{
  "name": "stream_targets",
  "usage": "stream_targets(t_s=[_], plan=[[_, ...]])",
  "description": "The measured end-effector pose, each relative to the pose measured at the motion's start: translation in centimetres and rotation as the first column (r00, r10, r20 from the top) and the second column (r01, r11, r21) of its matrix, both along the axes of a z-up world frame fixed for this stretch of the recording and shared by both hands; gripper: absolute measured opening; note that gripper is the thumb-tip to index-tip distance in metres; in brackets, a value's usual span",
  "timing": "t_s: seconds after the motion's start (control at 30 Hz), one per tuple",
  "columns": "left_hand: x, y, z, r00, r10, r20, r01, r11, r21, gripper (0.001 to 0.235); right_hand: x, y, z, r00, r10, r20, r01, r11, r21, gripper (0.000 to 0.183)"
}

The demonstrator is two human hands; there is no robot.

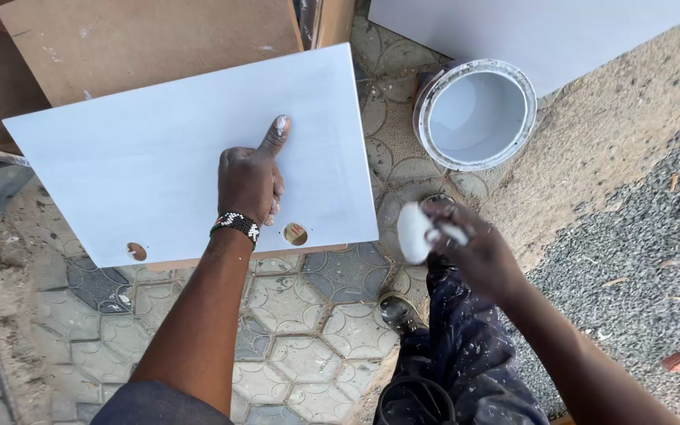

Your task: The person paints a white rectangular wooden board with two circular cutouts using a white paint roller. They repeatedly dip the roller into a paint bucket and apply paint to the board's surface and edges, occasionally repositioning the board on a cardboard sheet.

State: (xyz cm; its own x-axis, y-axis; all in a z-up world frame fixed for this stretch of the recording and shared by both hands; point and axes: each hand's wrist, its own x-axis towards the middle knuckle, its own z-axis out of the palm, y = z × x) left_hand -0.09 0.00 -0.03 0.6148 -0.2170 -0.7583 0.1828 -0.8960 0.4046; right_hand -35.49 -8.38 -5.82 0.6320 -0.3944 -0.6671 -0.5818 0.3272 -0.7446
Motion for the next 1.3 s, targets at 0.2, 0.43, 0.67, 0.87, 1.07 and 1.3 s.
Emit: stream_targets(t_s=[0.2, 0.43, 0.67, 0.87, 1.07, 1.3], plan=[[-0.3, 0.0, -0.3, 0.999, 0.013, 0.031, -0.013, 1.000, -0.015, 0.092, 2.1, -1.2, -3.0, 0.874, -0.483, -0.048, 0.462, 0.797, 0.388, 0.038], [-0.1, 0.7, -0.7, 0.999, 0.000, 0.034, 0.001, 1.000, -0.021, 0.087, 7.3, -5.0, -2.5, 0.864, -0.497, 0.081, 0.455, 0.839, 0.298, 0.046], [-0.4, -0.2, 0.2, 1.000, -0.029, -0.006, 0.030, 0.992, 0.124, 0.083, 16.4, -11.2, -5.3, 0.819, -0.309, 0.484, 0.348, 0.937, 0.010, 0.037], [-0.3, 0.8, -0.5, 0.999, -0.037, 0.030, 0.038, 0.999, -0.013, 0.084, 8.4, -3.6, -2.0, 0.998, 0.067, -0.013, -0.066, 0.995, 0.081, 0.075], [-0.4, 0.5, -0.5, 0.999, -0.041, 0.029, 0.040, 0.999, 0.015, 0.088, -1.1, 3.6, -3.2, 0.992, -0.097, -0.083, 0.124, 0.879, 0.461, 0.052], [-0.3, 0.6, -0.4, 1.000, 0.012, 0.014, -0.012, 1.000, 0.005, 0.084, -2.5, 6.1, -15.4, 0.868, -0.403, -0.289, 0.472, 0.493, 0.731, 0.044]])
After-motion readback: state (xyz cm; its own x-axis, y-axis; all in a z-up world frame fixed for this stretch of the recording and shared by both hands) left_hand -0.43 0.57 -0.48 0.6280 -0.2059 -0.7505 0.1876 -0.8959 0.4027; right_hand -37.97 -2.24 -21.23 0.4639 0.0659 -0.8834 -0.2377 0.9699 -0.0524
